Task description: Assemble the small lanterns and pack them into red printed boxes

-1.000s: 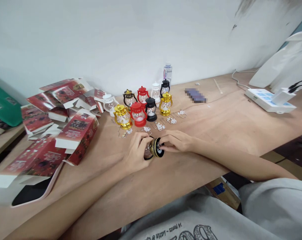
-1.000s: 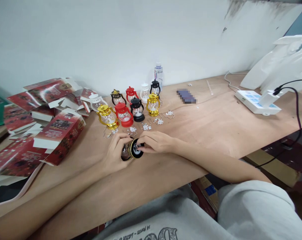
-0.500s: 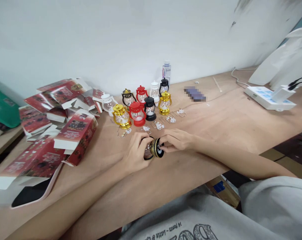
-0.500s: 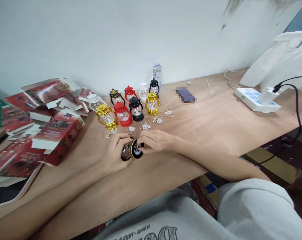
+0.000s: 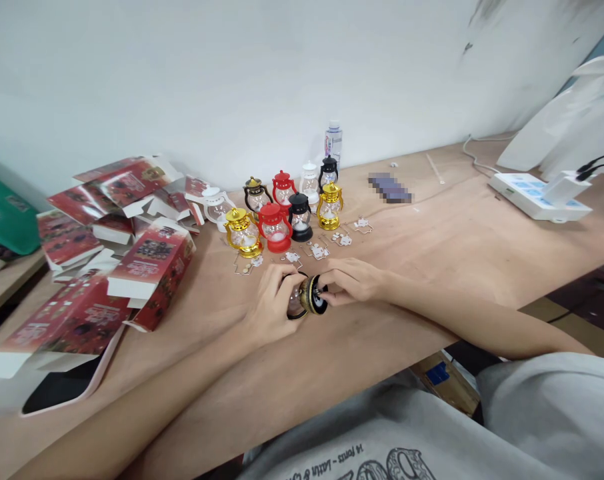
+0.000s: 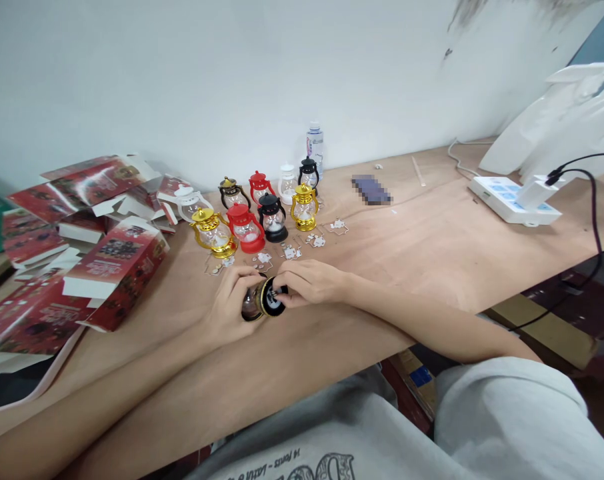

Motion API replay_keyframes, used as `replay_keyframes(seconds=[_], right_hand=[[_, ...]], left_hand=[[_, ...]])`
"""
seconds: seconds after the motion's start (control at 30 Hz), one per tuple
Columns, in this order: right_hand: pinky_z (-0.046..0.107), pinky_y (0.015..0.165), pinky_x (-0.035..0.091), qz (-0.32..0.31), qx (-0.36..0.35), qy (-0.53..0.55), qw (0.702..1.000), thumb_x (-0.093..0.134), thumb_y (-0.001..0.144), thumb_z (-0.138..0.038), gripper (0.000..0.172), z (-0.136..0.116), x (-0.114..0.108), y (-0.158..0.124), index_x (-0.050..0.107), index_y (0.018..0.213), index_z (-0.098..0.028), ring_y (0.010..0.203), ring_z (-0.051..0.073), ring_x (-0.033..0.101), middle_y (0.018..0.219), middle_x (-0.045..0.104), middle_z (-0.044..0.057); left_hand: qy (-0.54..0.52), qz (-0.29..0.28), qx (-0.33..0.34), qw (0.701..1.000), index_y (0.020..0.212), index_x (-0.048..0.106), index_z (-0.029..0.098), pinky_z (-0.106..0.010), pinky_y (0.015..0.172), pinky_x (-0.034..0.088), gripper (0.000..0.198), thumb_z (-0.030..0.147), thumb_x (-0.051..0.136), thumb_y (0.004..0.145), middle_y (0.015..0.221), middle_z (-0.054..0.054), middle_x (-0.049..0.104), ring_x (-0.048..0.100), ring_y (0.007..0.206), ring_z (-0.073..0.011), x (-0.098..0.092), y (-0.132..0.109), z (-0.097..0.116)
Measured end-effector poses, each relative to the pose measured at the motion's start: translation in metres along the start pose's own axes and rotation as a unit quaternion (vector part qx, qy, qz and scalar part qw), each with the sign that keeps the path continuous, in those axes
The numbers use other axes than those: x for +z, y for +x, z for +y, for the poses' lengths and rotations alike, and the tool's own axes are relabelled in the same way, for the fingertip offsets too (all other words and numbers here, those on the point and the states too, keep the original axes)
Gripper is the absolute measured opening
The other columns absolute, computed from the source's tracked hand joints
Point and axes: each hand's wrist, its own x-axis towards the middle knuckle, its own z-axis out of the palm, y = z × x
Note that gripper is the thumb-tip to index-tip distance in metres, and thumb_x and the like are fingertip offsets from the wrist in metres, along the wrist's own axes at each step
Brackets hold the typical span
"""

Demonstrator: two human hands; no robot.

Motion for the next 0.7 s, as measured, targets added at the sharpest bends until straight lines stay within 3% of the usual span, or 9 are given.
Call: replay_keyframes(seconds=[0.23, 0.7], right_hand=[[0.02, 0.053, 0.043, -0.045, -0.003, -0.033, 0.998, 0.043, 0.093, -0.02, 0.003, 0.001, -0.0017, -0.0003, 0.042, 0.091, -0.017, 0.06, 0.01, 0.051, 0.069, 0.054, -0.002], [0.02, 0.052, 0.042, 0.019, -0.02, -0.013, 1.0, 0.045, 0.089, -0.018, 0.003, 0.0008, 0.0036, -0.0029, 0.045, 0.091, -0.015, 0.058, 0.011, 0.048, 0.066, 0.054, 0.0]], left_hand=[[0.01, -0.006, -0.001, 1.0, 0.104, 0.048, 0.018, -0.035, 0.074, 0.047, 0.032, 0.023, 0.062, 0.076, 0.097, -0.01, 0.05, 0.051, 0.089, -0.0223, -0.0005, -0.0002, 0.0001], [0.002, -0.005, 0.007, 1.0, 0.106, 0.047, 0.016, -0.035, 0.076, 0.047, 0.036, 0.02, 0.062, 0.074, 0.098, -0.011, 0.05, 0.052, 0.091, -0.023, -0.0005, -0.0008, 0.0007]])
